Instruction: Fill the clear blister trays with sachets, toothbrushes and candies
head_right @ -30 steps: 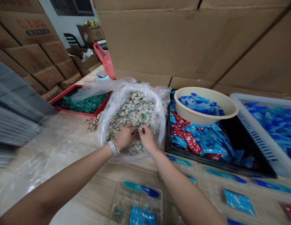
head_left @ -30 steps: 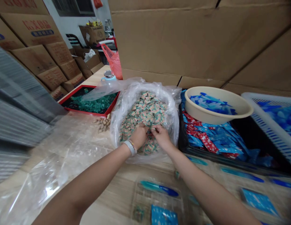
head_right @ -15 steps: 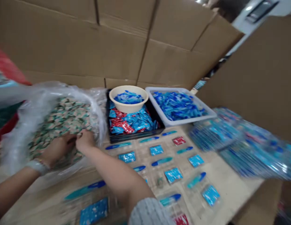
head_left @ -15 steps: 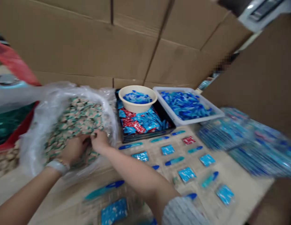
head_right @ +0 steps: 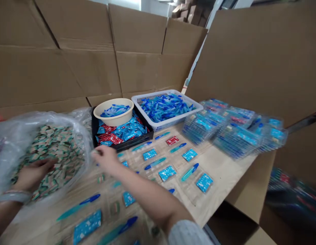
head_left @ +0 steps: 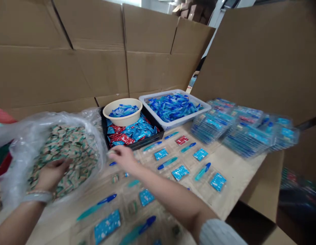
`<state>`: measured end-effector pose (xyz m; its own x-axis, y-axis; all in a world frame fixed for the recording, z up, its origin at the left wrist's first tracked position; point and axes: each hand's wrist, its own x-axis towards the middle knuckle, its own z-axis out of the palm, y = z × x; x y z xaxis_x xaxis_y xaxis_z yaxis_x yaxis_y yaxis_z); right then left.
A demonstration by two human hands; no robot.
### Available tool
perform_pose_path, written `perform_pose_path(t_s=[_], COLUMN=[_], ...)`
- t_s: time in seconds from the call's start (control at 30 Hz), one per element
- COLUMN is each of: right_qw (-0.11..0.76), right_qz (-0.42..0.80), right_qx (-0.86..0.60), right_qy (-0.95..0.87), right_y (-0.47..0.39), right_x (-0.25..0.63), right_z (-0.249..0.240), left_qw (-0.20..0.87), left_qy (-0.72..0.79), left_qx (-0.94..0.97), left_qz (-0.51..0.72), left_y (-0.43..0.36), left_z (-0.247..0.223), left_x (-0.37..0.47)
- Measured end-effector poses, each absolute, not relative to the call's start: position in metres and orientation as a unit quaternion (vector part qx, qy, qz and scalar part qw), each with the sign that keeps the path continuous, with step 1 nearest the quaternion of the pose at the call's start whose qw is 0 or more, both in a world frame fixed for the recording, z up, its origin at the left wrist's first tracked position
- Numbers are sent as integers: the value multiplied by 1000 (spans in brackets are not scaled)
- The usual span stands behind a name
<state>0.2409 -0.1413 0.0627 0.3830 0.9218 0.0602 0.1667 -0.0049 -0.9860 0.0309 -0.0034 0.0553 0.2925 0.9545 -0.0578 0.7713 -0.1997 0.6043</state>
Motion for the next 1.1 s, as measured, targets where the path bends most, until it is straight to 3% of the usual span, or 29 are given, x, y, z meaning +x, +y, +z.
perform_pose_path(t_s=[0.13,0.27,0.43,0.67,0.87,1.1], right_qw=[622,645,627,600,551,512], right_qz=[394,337,332,365,401,312], right_qx=[-592,-622,-650,-642,-630,-700], right_qy=[-328,-288,-273,-308,-373,-388], right_y=[-234,-312,-357,-339,-311,-304], right_x=[357,434,458,460,448,490], right_z=[67,78,72,49,47,38], left_qw=[473,532,427,225,195,111], left_qy=[526,397,370,314,306,261], left_qx=[675,724,813,909,921,952], left_qz=[212,187,144,154,140,116], left_y=[-70,-134,-164,-176,-179,-181], left_z=[80,76,33,8,7,8], left_x=[108,204,254,247,249,242])
